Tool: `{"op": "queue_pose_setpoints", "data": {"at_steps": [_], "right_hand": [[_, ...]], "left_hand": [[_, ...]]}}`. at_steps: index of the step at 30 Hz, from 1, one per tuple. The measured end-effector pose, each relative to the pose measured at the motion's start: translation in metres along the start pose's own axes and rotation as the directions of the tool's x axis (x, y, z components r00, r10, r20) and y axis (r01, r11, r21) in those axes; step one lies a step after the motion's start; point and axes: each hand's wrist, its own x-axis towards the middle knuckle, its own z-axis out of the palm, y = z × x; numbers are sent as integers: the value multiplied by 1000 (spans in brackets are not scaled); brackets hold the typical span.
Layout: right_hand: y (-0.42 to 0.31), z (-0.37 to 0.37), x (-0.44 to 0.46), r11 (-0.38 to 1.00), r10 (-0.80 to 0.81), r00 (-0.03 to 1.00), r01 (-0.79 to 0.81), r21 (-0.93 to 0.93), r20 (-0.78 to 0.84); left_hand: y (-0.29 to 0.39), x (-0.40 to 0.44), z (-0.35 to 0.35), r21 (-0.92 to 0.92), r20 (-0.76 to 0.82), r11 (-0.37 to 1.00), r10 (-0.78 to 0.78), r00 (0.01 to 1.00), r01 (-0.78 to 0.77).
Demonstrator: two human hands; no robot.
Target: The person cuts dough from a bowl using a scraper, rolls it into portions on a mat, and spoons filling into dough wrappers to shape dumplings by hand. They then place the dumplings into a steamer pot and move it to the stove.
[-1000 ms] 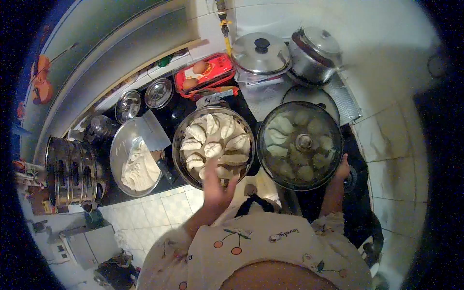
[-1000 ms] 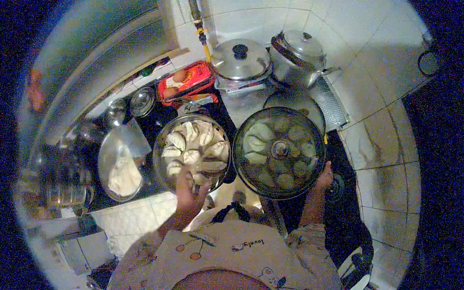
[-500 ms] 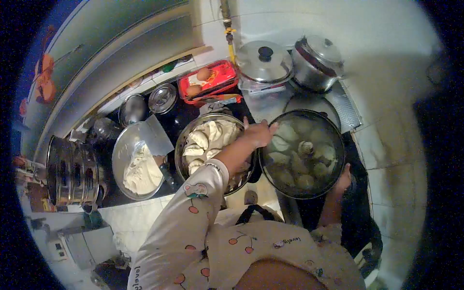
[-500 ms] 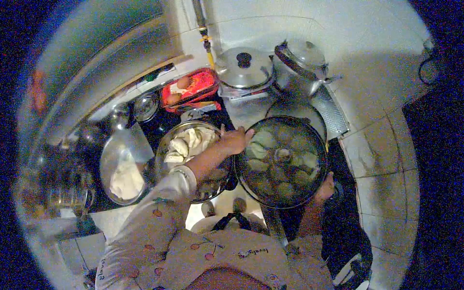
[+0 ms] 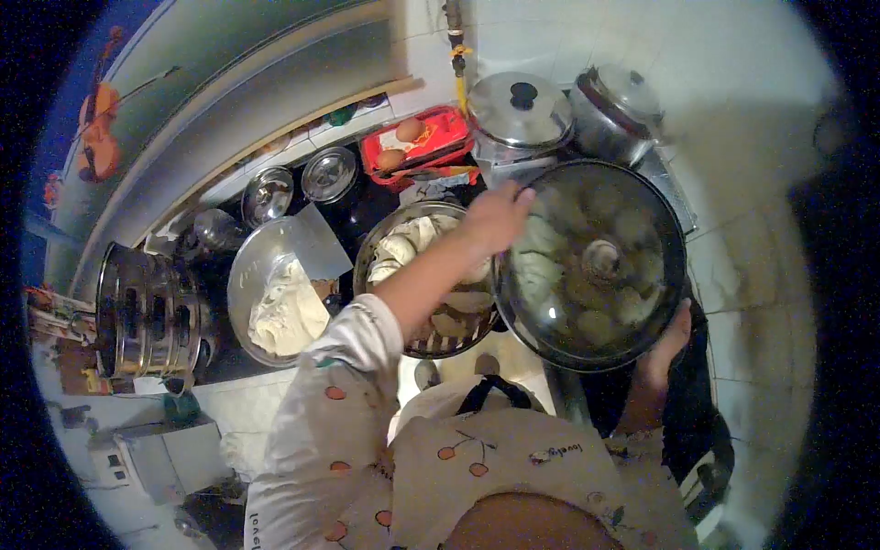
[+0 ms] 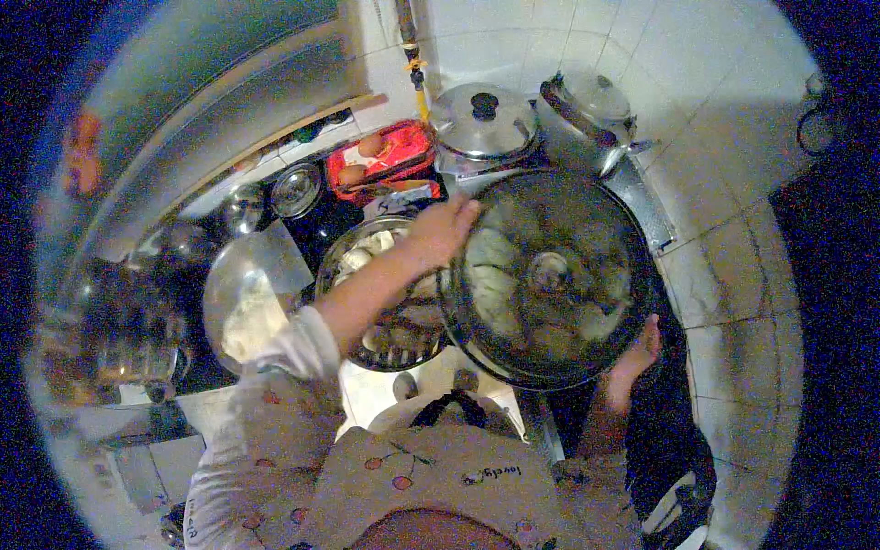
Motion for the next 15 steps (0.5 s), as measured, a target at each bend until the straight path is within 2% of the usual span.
{"op": "queue_pose_setpoints", "data": {"at_steps": [2,4,6,7,10,13,15], "right_hand": [[-9,29,-27,999,41,999,-41,8,10],[-40,72,-75,988,155,987,-155,8,53],[-44,96,-112,966,259,951,-256,-36,172],[-45,103,-123,951,308,923,-302,-62,229],[18,107,-147,898,300,807,-419,136,508],[70,116,-164,947,317,908,-286,-146,275],[69,122,-175,918,283,911,-166,-360,301]], "left_hand": [[-4,-21,-36,71,-18,996,-45,999,46],[-36,-35,-60,93,-75,996,1,997,6],[-42,-62,-96,69,-58,997,-23,998,27],[-51,-69,-110,116,-52,991,-66,996,72],[-96,-87,-133,173,-78,971,-155,985,167],[-123,-97,-147,220,-35,942,-253,967,254],[-129,-106,-147,245,-56,923,-292,955,297]]}}
